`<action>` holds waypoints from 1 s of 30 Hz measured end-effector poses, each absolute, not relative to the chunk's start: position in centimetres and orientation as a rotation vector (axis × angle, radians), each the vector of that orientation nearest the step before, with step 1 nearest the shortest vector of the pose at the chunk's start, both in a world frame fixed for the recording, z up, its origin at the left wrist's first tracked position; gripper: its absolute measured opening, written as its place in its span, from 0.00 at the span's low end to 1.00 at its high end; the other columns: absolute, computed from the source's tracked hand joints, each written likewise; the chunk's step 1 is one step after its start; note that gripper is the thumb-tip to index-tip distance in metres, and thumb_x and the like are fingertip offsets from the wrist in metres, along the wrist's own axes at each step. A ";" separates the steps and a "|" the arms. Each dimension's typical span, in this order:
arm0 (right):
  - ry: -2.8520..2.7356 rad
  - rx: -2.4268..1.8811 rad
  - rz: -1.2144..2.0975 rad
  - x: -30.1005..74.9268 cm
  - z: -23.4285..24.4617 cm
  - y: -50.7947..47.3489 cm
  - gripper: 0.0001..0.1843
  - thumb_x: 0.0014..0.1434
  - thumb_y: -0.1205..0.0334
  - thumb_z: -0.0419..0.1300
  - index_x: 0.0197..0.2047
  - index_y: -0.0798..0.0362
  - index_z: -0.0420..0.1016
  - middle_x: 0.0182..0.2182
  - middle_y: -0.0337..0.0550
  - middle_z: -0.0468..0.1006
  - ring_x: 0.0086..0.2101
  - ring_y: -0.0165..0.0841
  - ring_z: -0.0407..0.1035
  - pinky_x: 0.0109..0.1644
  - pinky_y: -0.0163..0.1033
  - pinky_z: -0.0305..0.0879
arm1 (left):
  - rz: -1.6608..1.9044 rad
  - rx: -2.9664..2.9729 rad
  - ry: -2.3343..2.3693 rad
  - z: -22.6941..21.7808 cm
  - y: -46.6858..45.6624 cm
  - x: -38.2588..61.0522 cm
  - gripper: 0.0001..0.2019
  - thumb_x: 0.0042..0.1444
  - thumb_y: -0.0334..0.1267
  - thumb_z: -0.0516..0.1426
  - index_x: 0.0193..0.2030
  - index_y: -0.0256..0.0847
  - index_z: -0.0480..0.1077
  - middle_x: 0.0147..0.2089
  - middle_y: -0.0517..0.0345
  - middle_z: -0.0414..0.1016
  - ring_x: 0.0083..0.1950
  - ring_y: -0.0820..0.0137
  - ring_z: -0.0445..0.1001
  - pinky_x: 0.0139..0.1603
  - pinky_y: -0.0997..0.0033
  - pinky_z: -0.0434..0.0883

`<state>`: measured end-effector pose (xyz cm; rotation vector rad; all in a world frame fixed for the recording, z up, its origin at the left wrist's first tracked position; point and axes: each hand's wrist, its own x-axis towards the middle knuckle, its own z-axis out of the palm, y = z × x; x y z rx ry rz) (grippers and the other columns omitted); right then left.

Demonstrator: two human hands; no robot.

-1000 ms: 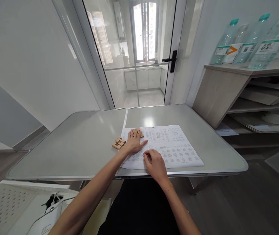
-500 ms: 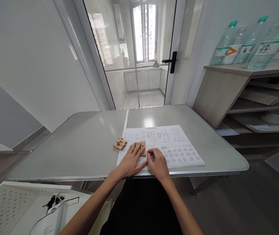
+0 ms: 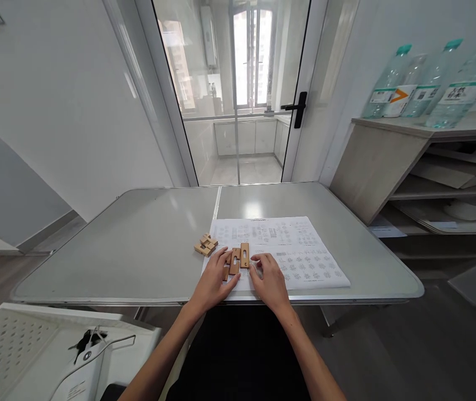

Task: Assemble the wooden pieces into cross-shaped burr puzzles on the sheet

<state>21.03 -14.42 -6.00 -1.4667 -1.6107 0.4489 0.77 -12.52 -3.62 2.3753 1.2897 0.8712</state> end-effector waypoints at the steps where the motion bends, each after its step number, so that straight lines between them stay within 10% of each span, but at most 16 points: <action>1: -1.624 -1.474 0.455 21.0 -6.0 -14.4 0.12 0.68 0.56 0.55 0.49 0.50 0.75 0.46 0.48 0.77 0.42 0.40 0.75 0.49 0.46 0.72 | 0.886 2.369 1.299 -3.7 -12.5 0.7 0.30 0.64 0.43 0.60 0.70 0.45 0.58 0.72 0.42 0.61 0.74 0.52 0.61 0.72 0.45 0.65; 14: -1.835 -1.549 0.233 20.6 -6.6 -14.2 0.20 0.67 0.55 0.58 0.60 0.45 0.77 0.51 0.50 0.73 0.49 0.44 0.71 0.55 0.50 0.70 | 0.925 2.341 1.317 -4.2 -13.3 -1.0 0.28 0.64 0.39 0.60 0.69 0.45 0.58 0.70 0.46 0.66 0.71 0.54 0.65 0.71 0.46 0.66; 30: -1.699 -1.627 0.287 20.1 -5.8 -14.4 0.11 0.64 0.51 0.60 0.38 0.49 0.67 0.41 0.46 0.73 0.42 0.43 0.70 0.46 0.46 0.67 | 1.087 2.222 1.802 -3.8 -13.7 -0.4 0.12 0.63 0.37 0.57 0.53 0.42 0.67 0.48 0.47 0.75 0.52 0.53 0.75 0.55 0.48 0.73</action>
